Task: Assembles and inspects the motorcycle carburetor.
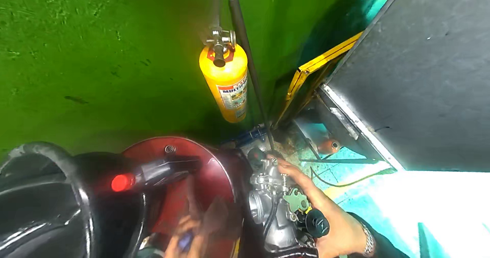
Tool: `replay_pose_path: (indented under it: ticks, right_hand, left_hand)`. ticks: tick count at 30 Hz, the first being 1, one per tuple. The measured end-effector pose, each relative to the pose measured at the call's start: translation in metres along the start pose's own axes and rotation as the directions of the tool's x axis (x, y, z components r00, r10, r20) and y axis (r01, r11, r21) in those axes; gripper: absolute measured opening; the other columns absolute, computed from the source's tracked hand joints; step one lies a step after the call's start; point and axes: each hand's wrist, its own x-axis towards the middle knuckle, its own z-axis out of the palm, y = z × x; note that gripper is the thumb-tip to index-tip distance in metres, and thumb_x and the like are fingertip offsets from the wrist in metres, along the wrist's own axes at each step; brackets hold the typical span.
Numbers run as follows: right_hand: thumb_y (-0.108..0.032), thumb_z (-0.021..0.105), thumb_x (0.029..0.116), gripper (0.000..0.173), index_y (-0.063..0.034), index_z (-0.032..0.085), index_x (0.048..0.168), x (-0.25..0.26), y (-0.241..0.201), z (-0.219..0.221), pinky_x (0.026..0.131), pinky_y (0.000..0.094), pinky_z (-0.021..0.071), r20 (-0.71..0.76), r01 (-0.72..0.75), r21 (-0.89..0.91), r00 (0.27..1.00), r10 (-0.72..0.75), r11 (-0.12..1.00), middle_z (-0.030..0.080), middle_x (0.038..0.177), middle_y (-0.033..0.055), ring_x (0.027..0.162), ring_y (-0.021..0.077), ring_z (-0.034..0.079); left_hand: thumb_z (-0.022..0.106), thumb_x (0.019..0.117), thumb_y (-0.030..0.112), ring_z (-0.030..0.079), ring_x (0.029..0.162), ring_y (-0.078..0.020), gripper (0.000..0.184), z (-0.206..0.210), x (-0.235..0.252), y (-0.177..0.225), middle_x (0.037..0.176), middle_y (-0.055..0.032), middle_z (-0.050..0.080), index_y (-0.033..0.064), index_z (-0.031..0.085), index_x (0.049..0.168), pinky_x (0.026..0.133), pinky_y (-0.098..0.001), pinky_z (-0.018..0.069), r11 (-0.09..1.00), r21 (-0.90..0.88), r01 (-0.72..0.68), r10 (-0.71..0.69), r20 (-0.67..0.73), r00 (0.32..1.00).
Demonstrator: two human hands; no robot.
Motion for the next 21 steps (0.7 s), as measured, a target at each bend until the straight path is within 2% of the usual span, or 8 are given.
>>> replay_pose_path:
  ticks: [2,4,6,8,10,14,17,21]
  right_hand:
    - [-0.041,0.094,0.064,0.114,-0.0169,0.033,0.157,0.009,-0.001,-0.001,0.11,0.0447,0.0516,0.126,0.0,-0.079,0.992,0.01,0.997,0.03,0.165,0.0144,0.144,0.0263,0.045]
    - [-0.041,0.092,0.0663,0.108,-0.0215,0.035,0.156,0.021,-0.001,0.005,0.099,0.0434,0.0581,0.256,0.038,-0.137,0.967,-0.001,0.99,0.032,0.164,0.0128,0.135,0.0246,0.054]
    - [-0.047,0.087,0.0721,0.101,-0.0241,0.036,0.156,0.032,-0.002,0.019,0.091,0.0412,0.0598,0.372,0.09,-0.142,0.928,-0.031,0.986,0.034,0.164,0.0115,0.128,0.0224,0.059]
    - [-0.052,0.082,0.0774,0.095,-0.0248,0.036,0.156,0.037,-0.002,0.039,0.085,0.0411,0.0606,0.462,0.155,-0.124,0.883,-0.081,0.98,0.034,0.164,0.0122,0.124,0.0233,0.062]
    - [-0.051,0.081,0.0757,0.095,-0.0283,0.035,0.155,0.036,-0.007,0.059,0.077,0.0426,0.0615,0.522,0.227,-0.151,0.845,-0.117,0.962,0.036,0.163,0.0127,0.119,0.0258,0.065]
    - [-0.045,0.083,0.0719,0.1,-0.0337,0.03,0.156,0.03,-0.025,0.083,0.074,0.0448,0.0611,0.615,0.358,-0.249,0.776,-0.139,0.9,0.036,0.163,0.0148,0.118,0.0311,0.065]
    - [-0.036,0.081,0.0701,0.101,-0.0334,0.029,0.157,0.015,-0.039,0.109,0.074,0.0429,0.0582,0.685,0.448,-0.284,0.714,-0.148,0.848,0.036,0.162,0.0184,0.111,0.0335,0.065]
    - [-0.037,0.08,0.0725,0.098,-0.0337,0.03,0.157,-0.018,-0.051,0.151,0.081,0.0432,0.0585,0.756,0.492,-0.258,0.639,-0.144,0.831,0.035,0.162,0.02,0.115,0.0349,0.064]
  left_hand:
    - [0.071,0.097,0.03,0.065,0.086,0.0053,0.023,-0.01,-0.01,0.037,0.123,0.0188,0.065,0.0347,0.07,0.119,0.068,-0.0128,0.0558,0.992,-0.101,-0.072,0.075,0.023,0.997]
    - [0.07,0.0973,0.029,0.063,0.106,0.0041,0.023,-0.011,-0.012,0.071,0.125,0.0184,0.065,0.0319,0.07,0.12,0.087,-0.0133,0.0523,0.983,-0.14,-0.118,0.118,-0.007,0.993]
    - [0.07,0.097,0.028,0.061,0.112,0.0044,0.022,-0.001,-0.013,0.093,0.122,0.0189,0.067,0.03,0.071,0.119,0.094,-0.0135,0.0499,0.985,-0.104,-0.141,0.133,-0.077,0.988]
    - [0.074,0.0939,0.025,0.062,0.111,0.0022,0.021,0.015,-0.014,0.101,0.116,0.0158,0.069,0.0264,0.071,0.114,0.096,-0.0161,0.0512,0.985,-0.058,-0.163,0.153,-0.151,0.977]
    - [0.077,0.0921,0.025,0.063,0.111,-0.001,0.024,0.024,-0.026,0.105,0.116,0.0117,0.069,0.0221,0.071,0.115,0.096,-0.0189,0.0529,0.989,-0.011,-0.146,0.14,-0.229,0.963]
    - [0.073,0.0954,0.029,0.065,0.111,-0.001,0.028,0.018,-0.062,0.118,0.118,0.0102,0.07,0.0191,0.071,0.121,0.094,-0.0184,0.0549,0.997,0.03,-0.074,0.08,-0.334,0.939]
    - [0.072,0.0949,0.023,0.066,0.102,0.0012,0.017,0.019,-0.093,0.115,0.107,0.0105,0.071,0.0169,0.071,0.111,0.088,-0.0155,0.055,0.992,0.051,-0.114,0.124,-0.509,0.852]
    - [0.075,0.0917,0.021,0.067,0.095,0.0024,0.019,0.009,-0.145,0.107,0.103,0.0114,0.072,0.0169,0.072,0.11,0.084,-0.014,0.0558,0.986,0.036,-0.165,0.143,-0.701,0.699]
